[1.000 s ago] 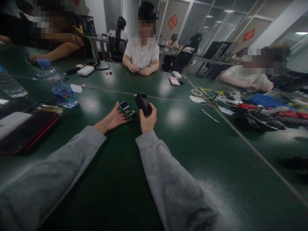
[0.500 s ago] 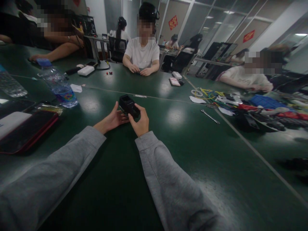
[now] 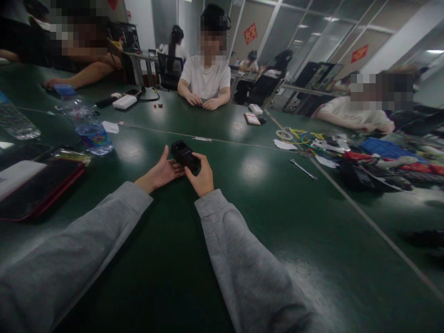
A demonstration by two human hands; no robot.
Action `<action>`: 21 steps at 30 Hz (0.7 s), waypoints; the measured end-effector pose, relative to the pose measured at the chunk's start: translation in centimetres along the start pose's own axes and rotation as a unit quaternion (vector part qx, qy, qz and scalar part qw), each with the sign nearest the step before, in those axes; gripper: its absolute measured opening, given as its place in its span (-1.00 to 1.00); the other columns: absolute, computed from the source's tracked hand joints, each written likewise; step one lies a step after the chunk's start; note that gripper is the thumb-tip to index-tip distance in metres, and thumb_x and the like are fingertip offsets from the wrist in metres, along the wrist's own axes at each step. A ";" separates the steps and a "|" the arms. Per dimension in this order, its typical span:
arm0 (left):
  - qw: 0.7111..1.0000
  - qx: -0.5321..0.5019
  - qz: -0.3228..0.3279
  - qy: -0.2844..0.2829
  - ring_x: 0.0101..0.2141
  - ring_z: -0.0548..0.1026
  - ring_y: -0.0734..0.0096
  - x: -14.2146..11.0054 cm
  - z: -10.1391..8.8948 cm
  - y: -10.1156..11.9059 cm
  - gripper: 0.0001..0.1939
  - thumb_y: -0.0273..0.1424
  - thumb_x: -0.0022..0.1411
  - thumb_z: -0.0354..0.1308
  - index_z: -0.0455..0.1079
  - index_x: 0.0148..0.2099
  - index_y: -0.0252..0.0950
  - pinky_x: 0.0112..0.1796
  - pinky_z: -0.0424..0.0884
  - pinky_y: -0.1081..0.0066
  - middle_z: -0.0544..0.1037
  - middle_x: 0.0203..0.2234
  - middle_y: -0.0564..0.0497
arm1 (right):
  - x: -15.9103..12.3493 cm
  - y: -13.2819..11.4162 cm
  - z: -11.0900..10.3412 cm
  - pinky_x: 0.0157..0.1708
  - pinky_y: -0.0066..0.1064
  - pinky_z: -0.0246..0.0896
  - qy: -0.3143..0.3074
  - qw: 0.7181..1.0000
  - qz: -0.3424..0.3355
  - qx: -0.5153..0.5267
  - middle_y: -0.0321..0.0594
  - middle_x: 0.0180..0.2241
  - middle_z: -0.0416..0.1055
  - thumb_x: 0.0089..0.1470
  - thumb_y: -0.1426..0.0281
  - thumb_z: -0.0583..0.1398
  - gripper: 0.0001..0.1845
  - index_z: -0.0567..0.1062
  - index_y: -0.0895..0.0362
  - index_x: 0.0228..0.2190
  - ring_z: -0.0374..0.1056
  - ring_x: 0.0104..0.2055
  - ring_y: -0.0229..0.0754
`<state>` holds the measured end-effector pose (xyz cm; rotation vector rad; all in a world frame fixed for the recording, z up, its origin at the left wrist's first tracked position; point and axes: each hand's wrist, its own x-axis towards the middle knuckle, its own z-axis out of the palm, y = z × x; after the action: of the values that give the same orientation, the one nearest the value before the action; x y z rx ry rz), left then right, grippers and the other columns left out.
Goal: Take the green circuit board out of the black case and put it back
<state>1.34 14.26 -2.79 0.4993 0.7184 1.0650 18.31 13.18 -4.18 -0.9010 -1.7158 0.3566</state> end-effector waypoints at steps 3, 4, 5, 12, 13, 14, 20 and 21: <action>1.000 0.008 0.017 -0.011 -0.27 0.57 0.29 -0.1 0.0 -0.2 -0.44 0.10 0.33 0.07 0.40 -0.04 -0.34 -0.07 0.46 0.26 0.58 -0.35 -0.11 | 0.0 -0.1 0.0 0.05 -0.05 0.40 -0.009 1.000 -0.003 -0.012 -0.11 -0.03 0.45 0.05 0.37 0.28 -0.53 0.38 0.02 0.02 0.44 0.02 -0.01; 1.000 0.013 0.024 -0.015 -0.29 0.57 0.32 -0.1 0.0 -0.3 -0.48 0.06 0.33 0.11 0.40 -0.03 -0.33 -0.11 0.47 0.29 0.58 -0.35 -0.09 | 0.0 -0.1 0.0 0.07 -0.04 0.39 -0.015 1.000 -0.010 -0.020 -0.11 -0.03 0.46 0.05 0.38 0.28 -0.55 0.39 0.03 0.01 0.43 0.03 0.00; 0.999 0.016 0.031 -0.018 -0.31 0.57 0.34 -0.1 0.0 -0.3 -0.51 0.03 0.33 0.13 0.40 -0.02 -0.32 -0.14 0.47 0.32 0.58 -0.35 -0.08 | 0.0 -0.2 -0.1 0.08 -0.04 0.38 -0.022 0.999 -0.016 -0.026 -0.11 -0.04 0.46 0.04 0.39 0.27 -0.56 0.41 0.03 -0.01 0.43 0.03 0.00; 0.998 0.014 0.059 -0.017 -0.36 0.56 0.40 -0.4 0.3 -0.2 -0.56 -0.07 0.26 0.28 0.42 -0.02 -0.33 -0.22 0.48 0.38 0.58 -0.37 -0.06 | 0.0 0.3 0.0 0.02 -0.10 0.40 -0.036 0.998 0.040 0.019 -0.18 -0.09 0.47 0.00 0.37 0.30 -0.56 0.40 0.03 -0.05 0.44 -0.02 -0.04; 0.998 0.018 0.064 -0.019 -0.36 0.56 0.42 -0.5 0.3 -0.2 -0.60 -0.14 0.25 0.32 0.42 -0.03 -0.33 -0.22 0.48 0.40 0.59 -0.36 -0.05 | 0.0 0.4 0.0 0.01 -0.10 0.40 -0.033 0.999 0.038 0.020 -0.18 -0.10 0.46 -0.01 0.37 0.31 -0.56 0.40 0.04 -0.05 0.44 -0.03 -0.04; 0.997 0.024 0.071 -0.021 -0.35 0.57 0.43 -0.6 0.4 -0.2 -0.63 -0.23 0.23 0.35 0.41 -0.02 -0.33 -0.22 0.47 0.41 0.59 -0.33 -0.04 | 0.0 0.4 0.0 0.00 -0.10 0.40 -0.031 0.999 0.032 0.017 -0.18 -0.10 0.46 -0.02 0.38 0.31 -0.55 0.39 0.04 -0.06 0.44 -0.03 -0.05; 0.992 0.055 0.108 -0.035 -0.23 0.59 0.43 -0.6 0.1 -0.6 -0.42 -0.54 0.04 0.45 0.35 0.09 -0.28 -0.17 0.44 0.42 0.61 -0.18 -0.04 | -0.2 0.3 0.2 0.03 -0.09 0.38 -0.034 0.999 -0.004 -0.027 -0.15 -0.02 0.40 -0.04 0.45 0.30 -0.51 0.37 0.01 -0.04 0.40 0.04 -0.03; 0.992 0.057 0.111 -0.033 -0.23 0.59 0.43 -0.5 0.1 -0.6 -0.41 -0.54 0.03 0.45 0.35 0.10 -0.28 -0.17 0.44 0.42 0.61 -0.18 -0.04 | -0.3 0.3 0.2 0.04 -0.09 0.38 -0.033 0.999 -0.005 -0.029 -0.14 -0.02 0.40 -0.04 0.45 0.30 -0.51 0.36 0.01 -0.04 0.40 0.05 -0.03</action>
<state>1.61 13.53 -3.01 0.7226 0.6779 1.2139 18.24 13.26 -4.64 -0.9322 -1.7993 0.3340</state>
